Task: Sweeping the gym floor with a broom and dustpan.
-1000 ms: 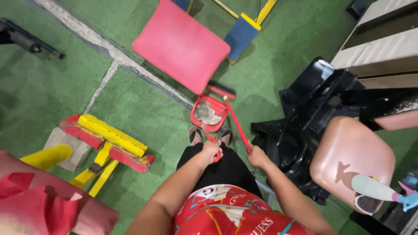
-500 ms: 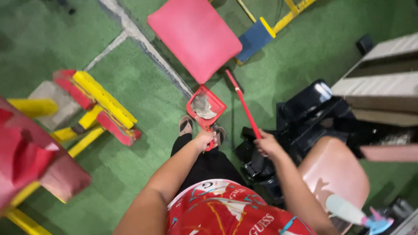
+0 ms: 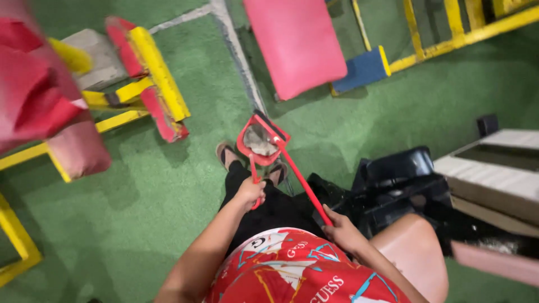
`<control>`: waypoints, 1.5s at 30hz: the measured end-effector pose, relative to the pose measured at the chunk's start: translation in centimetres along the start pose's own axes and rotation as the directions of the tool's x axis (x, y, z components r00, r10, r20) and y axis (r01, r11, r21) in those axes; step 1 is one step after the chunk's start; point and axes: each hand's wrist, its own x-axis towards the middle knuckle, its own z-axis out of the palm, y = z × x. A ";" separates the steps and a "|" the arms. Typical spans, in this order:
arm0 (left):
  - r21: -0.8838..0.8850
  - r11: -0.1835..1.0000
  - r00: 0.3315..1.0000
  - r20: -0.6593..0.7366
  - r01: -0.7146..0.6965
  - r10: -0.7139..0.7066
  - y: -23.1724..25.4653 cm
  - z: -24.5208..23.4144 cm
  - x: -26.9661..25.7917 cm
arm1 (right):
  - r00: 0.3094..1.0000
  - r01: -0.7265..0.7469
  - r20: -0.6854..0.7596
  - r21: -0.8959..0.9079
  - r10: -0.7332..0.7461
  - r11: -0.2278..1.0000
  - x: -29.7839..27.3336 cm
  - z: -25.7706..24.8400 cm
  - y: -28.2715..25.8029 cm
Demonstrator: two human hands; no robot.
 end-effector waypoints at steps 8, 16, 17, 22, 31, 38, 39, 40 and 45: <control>-0.318 0.945 0.992 -0.126 -0.068 0.029 -1.0 -8.2 -4.5 | 0.998 -0.021 0.050 -0.350 0.041 0.937 6.0 4.1 -18.1; -0.410 0.907 0.987 -0.160 -0.093 0.028 5.3 -13.5 -3.8 | 0.978 0.151 0.007 -0.715 -0.210 0.682 23.1 9.3 -33.2; -0.385 0.916 0.986 -0.159 -0.115 0.057 5.6 -14.6 -2.3 | 0.981 0.144 0.004 -0.676 -0.192 0.723 25.1 9.8 -34.3; -0.368 0.921 0.986 -0.149 -0.131 0.081 8.8 -17.5 2.4 | 0.985 0.079 -0.073 -0.620 -0.158 0.781 34.1 11.6 -31.2; -0.392 0.915 0.991 -0.122 -0.093 0.049 14.4 -19.2 3.8 | 0.987 0.135 0.045 -0.747 -0.153 0.650 25.5 16.3 -15.8; -0.329 0.939 0.983 -0.176 -0.104 0.048 16.7 -19.7 2.1 | 0.997 -0.028 0.039 -0.608 0.064 0.793 16.3 14.8 -28.6; -0.362 0.928 0.987 -0.159 -0.086 0.030 16.8 -19.5 0.4 | 0.991 -0.087 0.039 -0.560 0.131 0.824 14.6 14.7 -30.6; -0.357 0.930 0.987 -0.157 -0.087 0.032 16.7 -19.6 0.7 | 0.991 -0.086 0.037 -0.556 0.128 0.827 13.5 14.7 -31.7; -0.432 0.896 0.989 -0.138 -0.104 0.048 17.3 -19.3 0.7 | 0.994 -0.069 0.047 -0.406 0.096 0.911 11.2 15.5 -35.6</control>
